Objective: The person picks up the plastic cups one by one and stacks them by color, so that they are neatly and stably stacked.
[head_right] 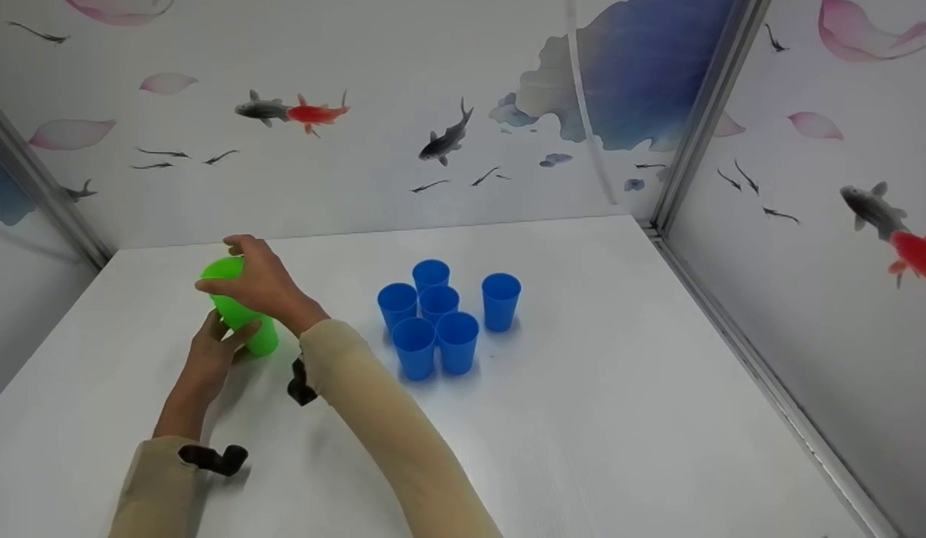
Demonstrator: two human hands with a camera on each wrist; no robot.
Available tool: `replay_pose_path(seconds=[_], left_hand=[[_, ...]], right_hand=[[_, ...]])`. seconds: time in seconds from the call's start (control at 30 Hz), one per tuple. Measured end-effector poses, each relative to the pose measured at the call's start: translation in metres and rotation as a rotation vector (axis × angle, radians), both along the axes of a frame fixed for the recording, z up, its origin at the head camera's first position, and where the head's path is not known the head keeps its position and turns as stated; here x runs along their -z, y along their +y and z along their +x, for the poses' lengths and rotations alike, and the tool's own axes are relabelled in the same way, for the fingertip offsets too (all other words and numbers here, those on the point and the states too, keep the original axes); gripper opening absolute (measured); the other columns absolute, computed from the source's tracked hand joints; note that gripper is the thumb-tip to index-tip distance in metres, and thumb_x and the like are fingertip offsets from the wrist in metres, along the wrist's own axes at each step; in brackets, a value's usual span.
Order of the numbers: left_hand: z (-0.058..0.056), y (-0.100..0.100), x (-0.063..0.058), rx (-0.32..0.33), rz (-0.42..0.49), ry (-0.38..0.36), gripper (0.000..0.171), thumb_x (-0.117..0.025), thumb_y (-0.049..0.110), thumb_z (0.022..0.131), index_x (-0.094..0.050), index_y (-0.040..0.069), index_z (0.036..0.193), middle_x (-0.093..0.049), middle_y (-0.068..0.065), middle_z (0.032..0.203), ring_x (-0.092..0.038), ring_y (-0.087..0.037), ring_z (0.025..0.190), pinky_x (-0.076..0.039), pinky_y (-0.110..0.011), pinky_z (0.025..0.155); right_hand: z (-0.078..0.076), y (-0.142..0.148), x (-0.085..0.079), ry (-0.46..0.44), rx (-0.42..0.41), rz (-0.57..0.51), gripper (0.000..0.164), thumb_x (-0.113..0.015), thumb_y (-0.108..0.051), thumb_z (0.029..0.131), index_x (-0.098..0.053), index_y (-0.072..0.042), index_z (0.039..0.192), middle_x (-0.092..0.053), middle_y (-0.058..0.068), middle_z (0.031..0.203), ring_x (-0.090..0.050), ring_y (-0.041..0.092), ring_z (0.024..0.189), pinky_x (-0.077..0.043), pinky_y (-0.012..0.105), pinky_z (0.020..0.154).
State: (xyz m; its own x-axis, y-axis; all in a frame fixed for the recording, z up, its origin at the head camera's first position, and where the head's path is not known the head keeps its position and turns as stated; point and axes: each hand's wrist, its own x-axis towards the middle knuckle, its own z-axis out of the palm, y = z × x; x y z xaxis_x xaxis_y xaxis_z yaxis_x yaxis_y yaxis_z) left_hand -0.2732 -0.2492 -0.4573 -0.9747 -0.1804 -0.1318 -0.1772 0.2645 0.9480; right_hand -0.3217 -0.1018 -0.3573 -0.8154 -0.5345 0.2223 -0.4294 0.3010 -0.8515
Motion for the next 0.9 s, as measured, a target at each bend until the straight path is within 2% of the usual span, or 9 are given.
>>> replay_pose_path(seconds=[0.17, 0.37, 0.67, 0.9], left_hand=[[-0.002, 0.002, 0.000, -0.005, -0.015, -0.008, 0.101, -0.067, 0.055, 0.090, -0.006, 0.020, 0.163, -0.016, -0.012, 0.169, -0.020, -0.036, 0.155, -0.023, -0.052, 0.126], [-0.002, 0.002, 0.000, 0.008, -0.009, 0.019, 0.099, -0.067, 0.051, 0.092, -0.007, 0.017, 0.162, -0.017, -0.014, 0.168, -0.020, -0.036, 0.155, -0.022, -0.052, 0.126], [0.002, -0.001, 0.002, 0.013, 0.029, 0.037, 0.099, -0.068, 0.048, 0.093, -0.006, 0.016, 0.162, -0.018, -0.016, 0.168, -0.024, -0.039, 0.154, -0.022, -0.053, 0.126], [0.004, -0.001, 0.002, 0.013, 0.055, 0.054, 0.096, -0.068, 0.043, 0.094, -0.006, 0.015, 0.162, -0.017, -0.017, 0.168, -0.021, -0.040, 0.154, -0.023, -0.054, 0.125]], right_hand=[[0.002, 0.015, -0.004, 0.051, -0.005, -0.025, 0.070, -0.074, -0.039, 0.091, -0.043, -0.016, 0.149, -0.052, 0.003, 0.149, -0.048, 0.019, 0.140, -0.043, 0.036, 0.115], [0.009, 0.043, -0.020, 0.125, -0.021, -0.078, 0.063, -0.073, -0.035, 0.092, -0.047, -0.016, 0.146, -0.054, 0.002, 0.147, -0.050, 0.016, 0.138, -0.045, 0.028, 0.112], [0.023, 0.096, -0.044, 0.136, -0.061, -0.083, 0.062, -0.072, -0.033, 0.093, -0.046, -0.013, 0.146, -0.054, 0.003, 0.147, -0.051, 0.016, 0.137, -0.044, 0.037, 0.114], [0.035, 0.147, -0.055, 0.155, -0.044, -0.094, 0.059, -0.071, -0.026, 0.094, -0.047, -0.010, 0.146, -0.055, 0.006, 0.147, -0.053, 0.018, 0.135, -0.046, 0.035, 0.113]])
